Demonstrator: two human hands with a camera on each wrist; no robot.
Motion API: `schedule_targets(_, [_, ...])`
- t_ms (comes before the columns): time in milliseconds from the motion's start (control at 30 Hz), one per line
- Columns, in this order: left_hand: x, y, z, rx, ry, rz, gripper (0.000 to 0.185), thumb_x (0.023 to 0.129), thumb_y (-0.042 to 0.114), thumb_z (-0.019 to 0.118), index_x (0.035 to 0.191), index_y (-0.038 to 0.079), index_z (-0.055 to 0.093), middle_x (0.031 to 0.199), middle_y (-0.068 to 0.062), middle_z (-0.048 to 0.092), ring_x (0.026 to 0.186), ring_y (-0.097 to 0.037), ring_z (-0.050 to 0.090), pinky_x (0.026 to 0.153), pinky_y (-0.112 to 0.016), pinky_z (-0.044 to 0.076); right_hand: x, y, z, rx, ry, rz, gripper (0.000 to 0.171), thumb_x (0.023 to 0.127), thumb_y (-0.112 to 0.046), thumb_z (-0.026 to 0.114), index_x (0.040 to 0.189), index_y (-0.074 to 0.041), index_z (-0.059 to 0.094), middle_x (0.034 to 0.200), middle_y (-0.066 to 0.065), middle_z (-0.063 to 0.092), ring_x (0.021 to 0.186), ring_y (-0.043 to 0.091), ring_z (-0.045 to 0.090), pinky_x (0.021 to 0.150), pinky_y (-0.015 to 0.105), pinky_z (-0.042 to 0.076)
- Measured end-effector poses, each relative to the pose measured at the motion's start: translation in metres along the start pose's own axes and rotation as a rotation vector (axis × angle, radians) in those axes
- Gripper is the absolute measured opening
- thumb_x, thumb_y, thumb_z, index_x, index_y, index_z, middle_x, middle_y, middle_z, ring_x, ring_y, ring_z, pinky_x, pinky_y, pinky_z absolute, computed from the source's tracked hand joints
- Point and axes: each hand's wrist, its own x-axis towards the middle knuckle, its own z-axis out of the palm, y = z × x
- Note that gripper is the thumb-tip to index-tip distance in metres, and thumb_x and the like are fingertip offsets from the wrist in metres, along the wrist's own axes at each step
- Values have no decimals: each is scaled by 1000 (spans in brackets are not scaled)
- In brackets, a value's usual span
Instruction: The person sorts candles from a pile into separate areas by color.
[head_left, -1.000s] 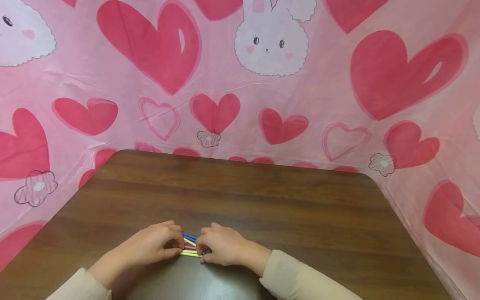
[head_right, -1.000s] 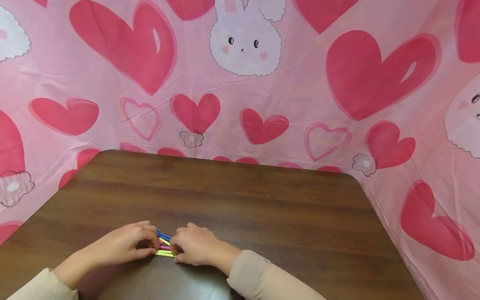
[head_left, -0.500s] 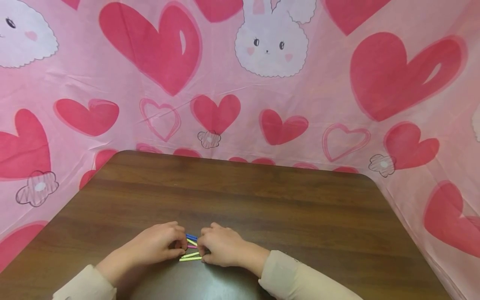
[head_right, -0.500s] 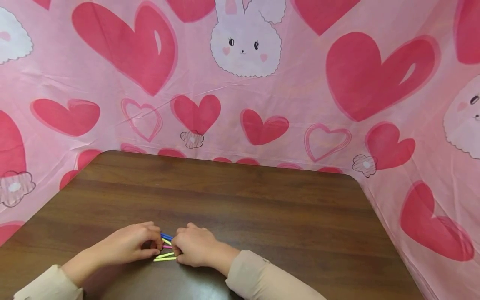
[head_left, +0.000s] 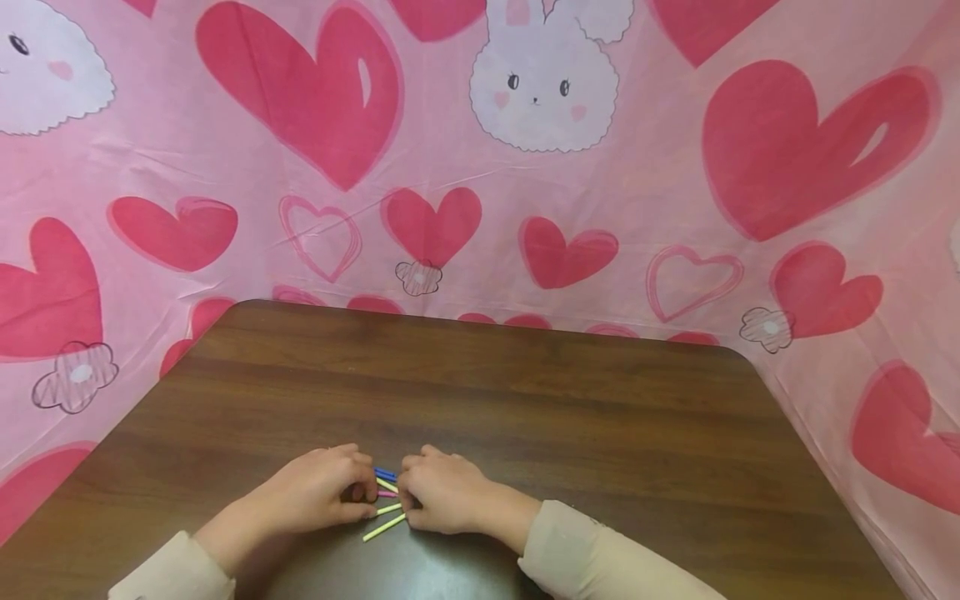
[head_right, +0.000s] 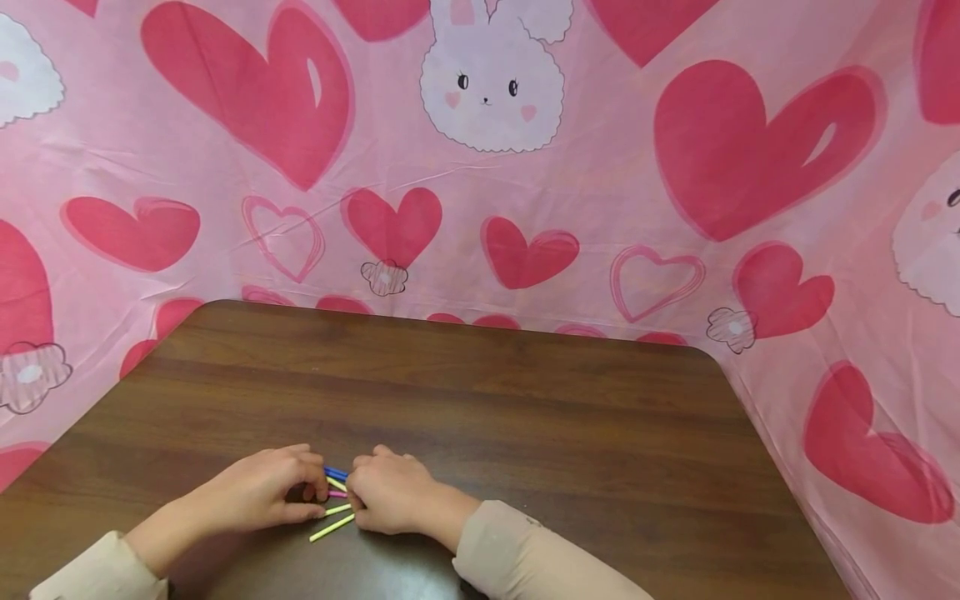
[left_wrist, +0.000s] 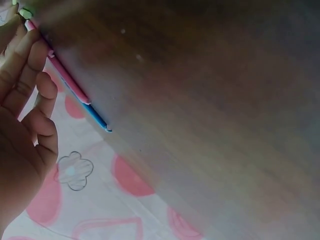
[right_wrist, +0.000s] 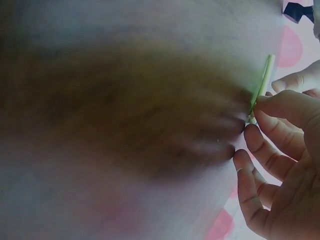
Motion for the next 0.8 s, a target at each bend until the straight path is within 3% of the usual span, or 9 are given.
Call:
schedule_targets(467, [-1, 2, 1, 36, 7, 36, 18, 80, 24, 79, 74, 31, 64, 73, 23, 50, 73, 7, 40, 59, -15, 36, -6, 12, -2, 37, 32, -12, 17, 78, -21, 76, 70, -28, 63, 81, -17, 50, 76, 3, 41, 58, 17, 36])
schedule_targets(800, [-2, -1, 2, 43, 12, 41, 20, 79, 20, 78, 72, 31, 63, 72, 22, 50, 72, 7, 40, 59, -15, 37, -10, 25, -4, 169, 39, -19, 13, 83, -20, 75, 76, -26, 66, 84, -16, 53, 80, 1, 42, 70, 13, 37])
